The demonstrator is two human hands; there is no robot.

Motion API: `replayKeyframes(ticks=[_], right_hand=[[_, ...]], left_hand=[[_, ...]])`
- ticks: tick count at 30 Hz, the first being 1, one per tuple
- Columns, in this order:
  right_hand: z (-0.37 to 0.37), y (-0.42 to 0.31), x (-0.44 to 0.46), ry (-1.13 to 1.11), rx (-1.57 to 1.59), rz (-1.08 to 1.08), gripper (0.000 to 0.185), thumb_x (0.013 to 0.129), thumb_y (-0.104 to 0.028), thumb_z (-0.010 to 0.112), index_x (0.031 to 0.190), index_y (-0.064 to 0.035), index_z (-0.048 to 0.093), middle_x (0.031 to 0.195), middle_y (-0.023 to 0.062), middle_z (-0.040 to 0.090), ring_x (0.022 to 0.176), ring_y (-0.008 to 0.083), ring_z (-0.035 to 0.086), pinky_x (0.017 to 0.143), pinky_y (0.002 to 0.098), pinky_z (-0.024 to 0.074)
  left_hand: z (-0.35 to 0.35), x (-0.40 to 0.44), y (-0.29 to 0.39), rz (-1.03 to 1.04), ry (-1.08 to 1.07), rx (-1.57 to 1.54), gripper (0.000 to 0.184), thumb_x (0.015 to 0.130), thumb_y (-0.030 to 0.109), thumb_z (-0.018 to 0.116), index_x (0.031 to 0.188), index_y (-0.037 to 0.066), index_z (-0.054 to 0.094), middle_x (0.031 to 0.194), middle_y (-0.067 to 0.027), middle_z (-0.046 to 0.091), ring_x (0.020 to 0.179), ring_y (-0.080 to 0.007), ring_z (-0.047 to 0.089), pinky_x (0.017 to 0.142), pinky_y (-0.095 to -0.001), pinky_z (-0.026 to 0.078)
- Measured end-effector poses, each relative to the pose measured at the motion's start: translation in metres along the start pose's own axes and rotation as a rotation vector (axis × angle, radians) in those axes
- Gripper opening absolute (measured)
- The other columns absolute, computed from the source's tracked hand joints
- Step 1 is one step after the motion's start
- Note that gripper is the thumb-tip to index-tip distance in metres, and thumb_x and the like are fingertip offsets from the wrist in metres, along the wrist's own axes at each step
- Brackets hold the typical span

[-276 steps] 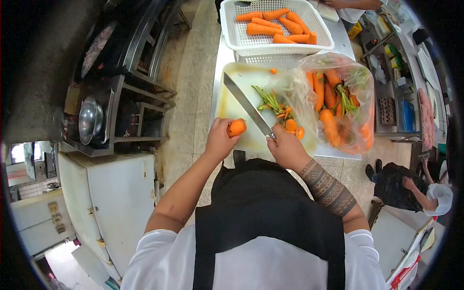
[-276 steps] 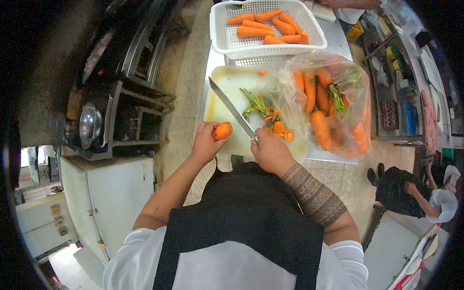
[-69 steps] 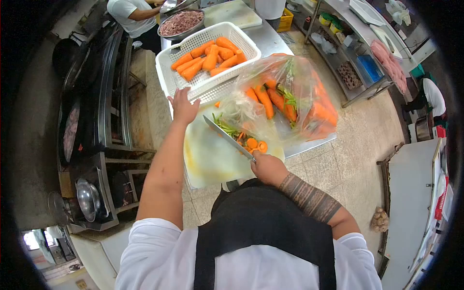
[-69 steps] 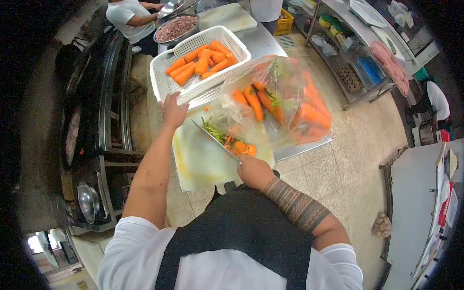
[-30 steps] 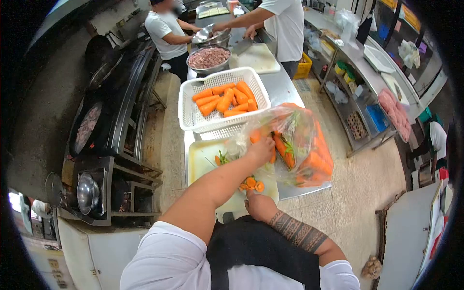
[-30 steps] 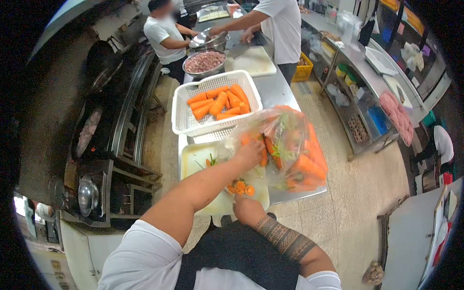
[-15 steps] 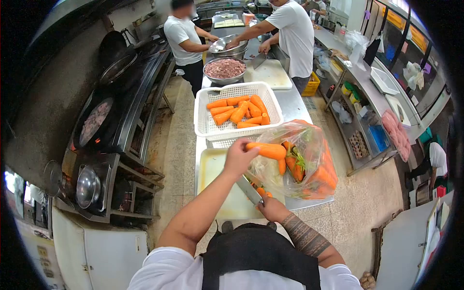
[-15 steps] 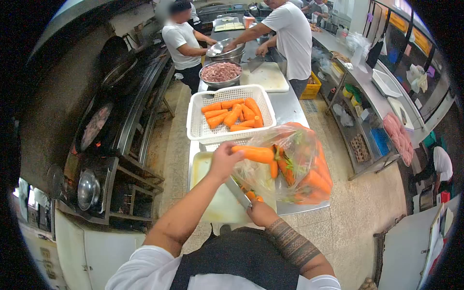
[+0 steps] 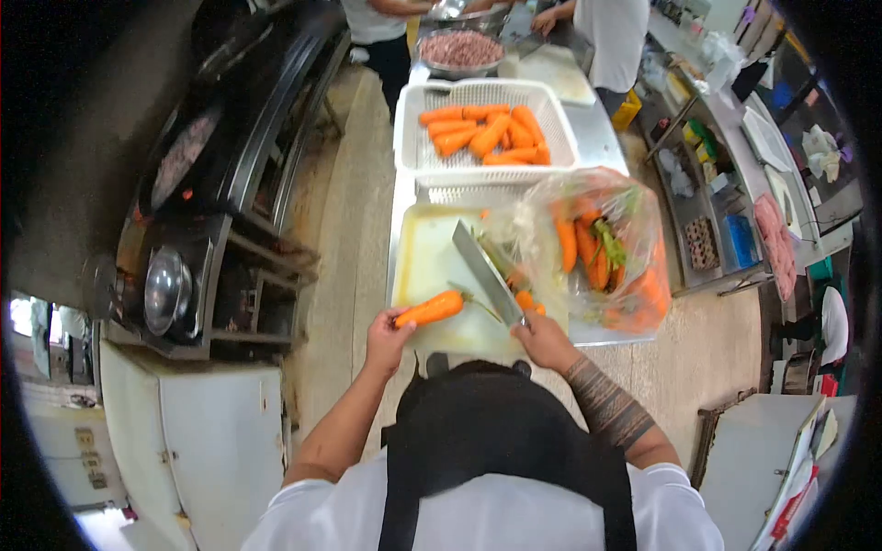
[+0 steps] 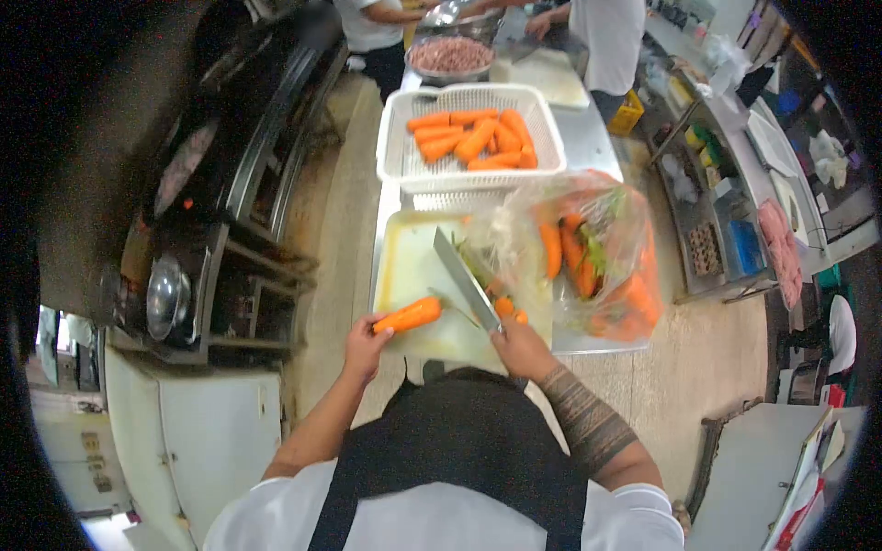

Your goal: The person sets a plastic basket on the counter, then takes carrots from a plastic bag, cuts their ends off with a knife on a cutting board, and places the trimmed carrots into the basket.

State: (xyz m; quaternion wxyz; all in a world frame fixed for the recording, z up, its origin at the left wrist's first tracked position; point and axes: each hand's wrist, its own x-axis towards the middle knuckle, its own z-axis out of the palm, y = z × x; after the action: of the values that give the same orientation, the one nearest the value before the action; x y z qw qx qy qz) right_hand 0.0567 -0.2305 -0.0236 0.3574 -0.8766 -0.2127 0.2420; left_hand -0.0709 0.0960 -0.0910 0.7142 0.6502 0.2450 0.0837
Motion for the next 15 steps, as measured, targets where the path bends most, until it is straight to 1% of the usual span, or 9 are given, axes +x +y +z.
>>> replayKeyframes(ticks=[3,6,7,10,15], right_hand=[[-0.003,-0.028,-0.003,0.049,0.0,0.026,0.033,0.102,-0.028,0.059,0.111,0.0032,0.056,0.084,0.0284,0.068,0.083,0.0492,0.067,0.074,0.0557,0.0509],[-0.003,-0.05,-0.003,0.112,0.053,-0.067,0.03,0.103,-0.027,0.058,0.112,0.002,0.056,0.081,0.0272,0.067,0.079,0.0482,0.067,0.071,0.0556,0.0502],[-0.007,-0.064,-0.004,0.104,0.086,-0.085,0.028,0.103,-0.026,0.057,0.11,0.0014,0.055,0.08,0.026,0.066,0.08,0.0476,0.066,0.071,0.0558,0.0496],[-0.009,-0.087,0.001,0.012,0.048,-0.054,0.026,0.103,-0.024,0.057,0.108,0.0013,0.054,0.082,0.0255,0.067,0.082,0.0474,0.067,0.073,0.0564,0.0497],[0.008,-0.088,0.013,-0.036,-0.019,-0.072,0.028,0.104,-0.026,0.055,0.106,0.0013,0.053,0.086,0.0256,0.069,0.084,0.0478,0.067,0.075,0.0586,0.05]], left_hand=[[0.002,-0.012,-0.003,-0.021,-0.041,0.037,0.032,0.095,-0.002,0.071,0.124,-0.003,0.058,0.126,-0.0132,0.068,0.113,-0.0186,0.066,0.103,-0.0337,0.052],[0.0,-0.018,-0.011,-0.002,-0.06,0.044,0.032,0.095,-0.003,0.071,0.124,-0.003,0.057,0.126,-0.0143,0.068,0.116,-0.0199,0.065,0.104,-0.0347,0.052],[0.001,-0.02,-0.013,-0.023,-0.066,0.004,0.033,0.095,-0.002,0.072,0.125,-0.003,0.058,0.13,-0.0146,0.066,0.12,-0.0206,0.064,0.109,-0.0361,0.049],[0.002,-0.021,-0.011,-0.011,-0.048,0.041,0.032,0.095,-0.002,0.072,0.124,-0.003,0.058,0.13,-0.0146,0.067,0.119,-0.0207,0.064,0.109,-0.0366,0.049],[0.004,-0.023,-0.011,-0.001,-0.03,0.021,0.031,0.095,-0.002,0.071,0.123,-0.003,0.058,0.129,-0.0152,0.067,0.12,-0.0213,0.064,0.109,-0.0365,0.049]])
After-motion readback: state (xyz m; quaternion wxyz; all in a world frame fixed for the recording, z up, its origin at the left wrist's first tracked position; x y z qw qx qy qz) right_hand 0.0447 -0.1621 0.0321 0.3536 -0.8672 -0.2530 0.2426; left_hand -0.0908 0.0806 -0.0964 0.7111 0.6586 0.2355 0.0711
